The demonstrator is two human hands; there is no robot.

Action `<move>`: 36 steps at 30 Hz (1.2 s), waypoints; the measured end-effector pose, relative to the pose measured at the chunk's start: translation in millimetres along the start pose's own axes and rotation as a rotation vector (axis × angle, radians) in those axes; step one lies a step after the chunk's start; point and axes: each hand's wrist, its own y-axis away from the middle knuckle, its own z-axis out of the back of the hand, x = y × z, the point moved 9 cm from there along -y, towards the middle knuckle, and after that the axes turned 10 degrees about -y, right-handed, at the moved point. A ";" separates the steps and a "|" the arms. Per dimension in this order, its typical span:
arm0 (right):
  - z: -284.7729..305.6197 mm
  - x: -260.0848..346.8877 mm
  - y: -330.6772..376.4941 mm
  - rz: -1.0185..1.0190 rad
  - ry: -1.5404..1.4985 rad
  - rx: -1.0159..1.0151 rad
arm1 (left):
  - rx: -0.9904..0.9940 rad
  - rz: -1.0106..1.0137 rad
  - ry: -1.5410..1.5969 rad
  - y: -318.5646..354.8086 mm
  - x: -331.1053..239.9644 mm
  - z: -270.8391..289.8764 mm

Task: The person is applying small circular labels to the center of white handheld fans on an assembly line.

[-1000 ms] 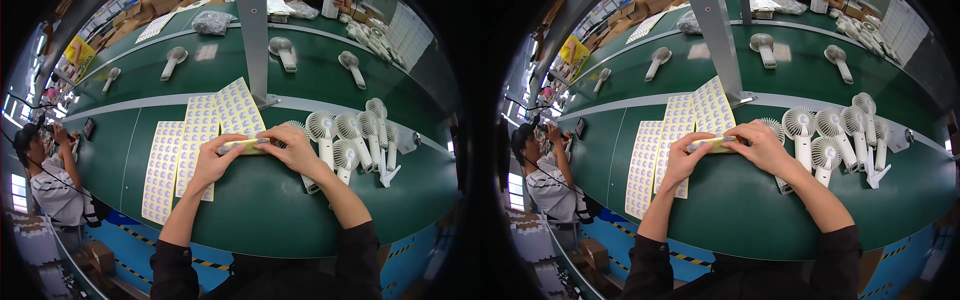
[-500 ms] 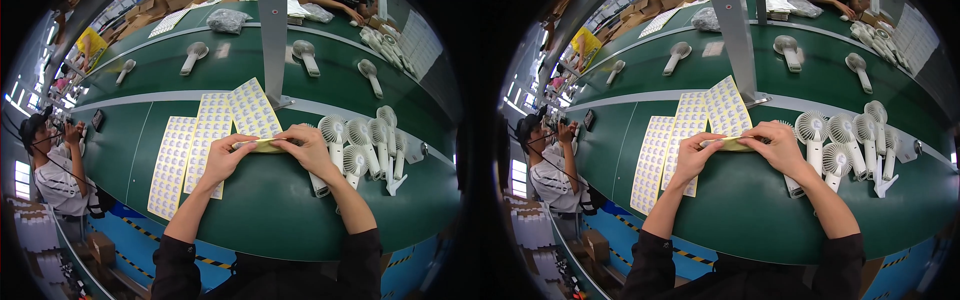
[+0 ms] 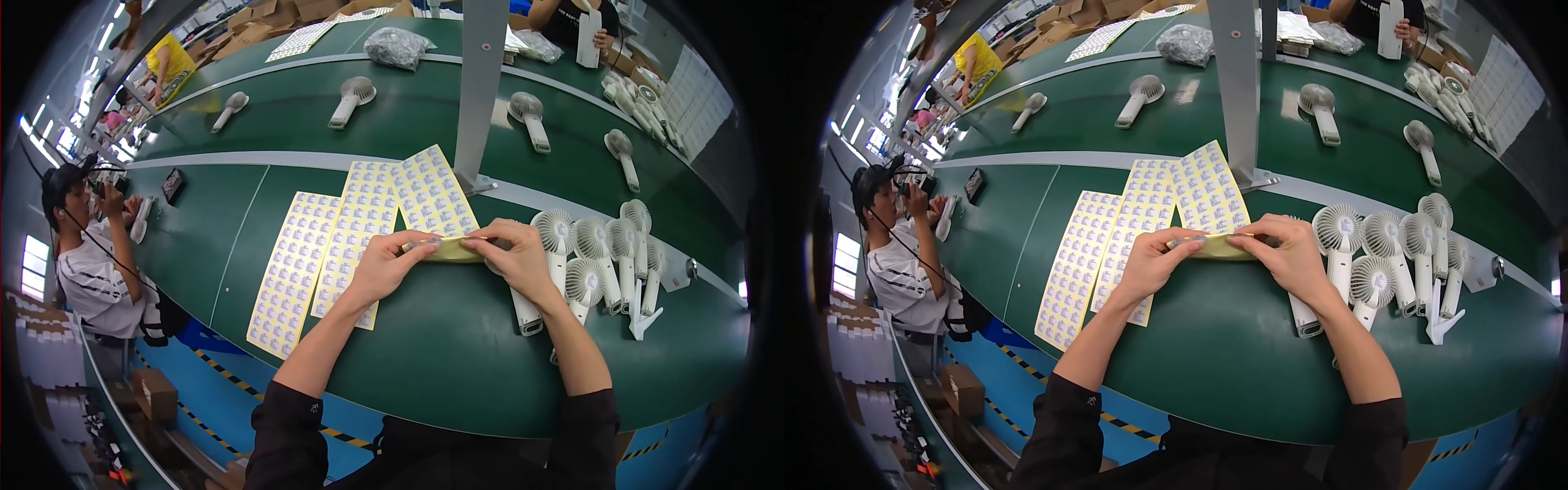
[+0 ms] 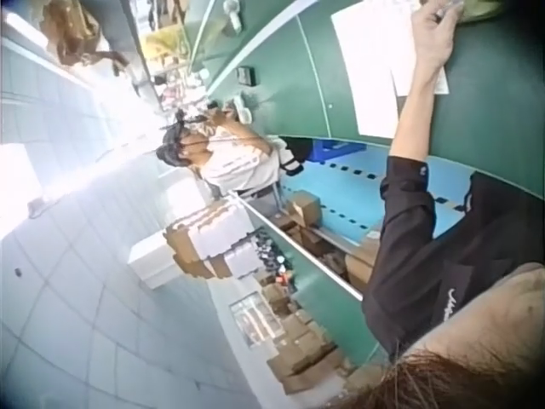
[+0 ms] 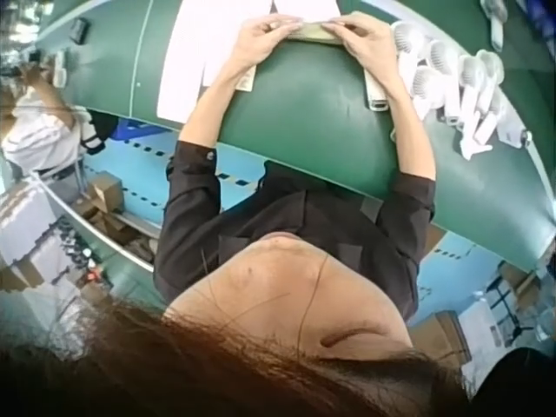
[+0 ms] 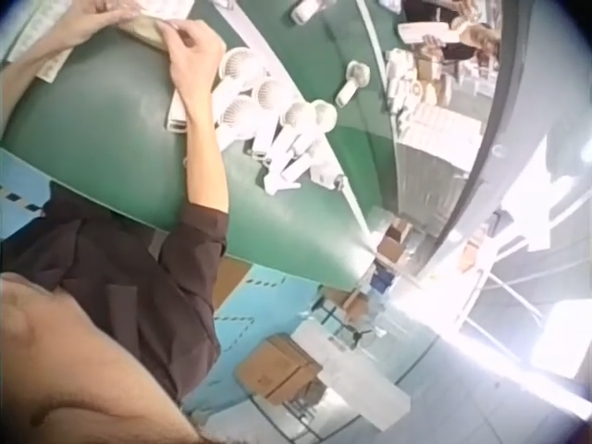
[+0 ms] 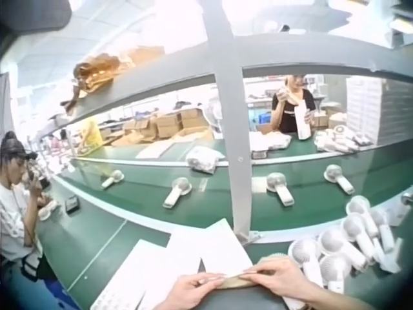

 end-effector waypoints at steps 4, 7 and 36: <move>-2.1 2.2 -0.1 0.063 0.107 0.048 | -0.043 -0.071 -0.018 -0.9 -4.3 0.0; -4.4 16.8 -6.3 0.154 0.220 -0.023 | -0.202 -0.079 0.008 0.1 -8.8 10.3; -119.6 -161.1 -340.8 -0.455 0.463 -0.311 | -0.232 -0.145 -0.062 -10.1 2.4 -4.1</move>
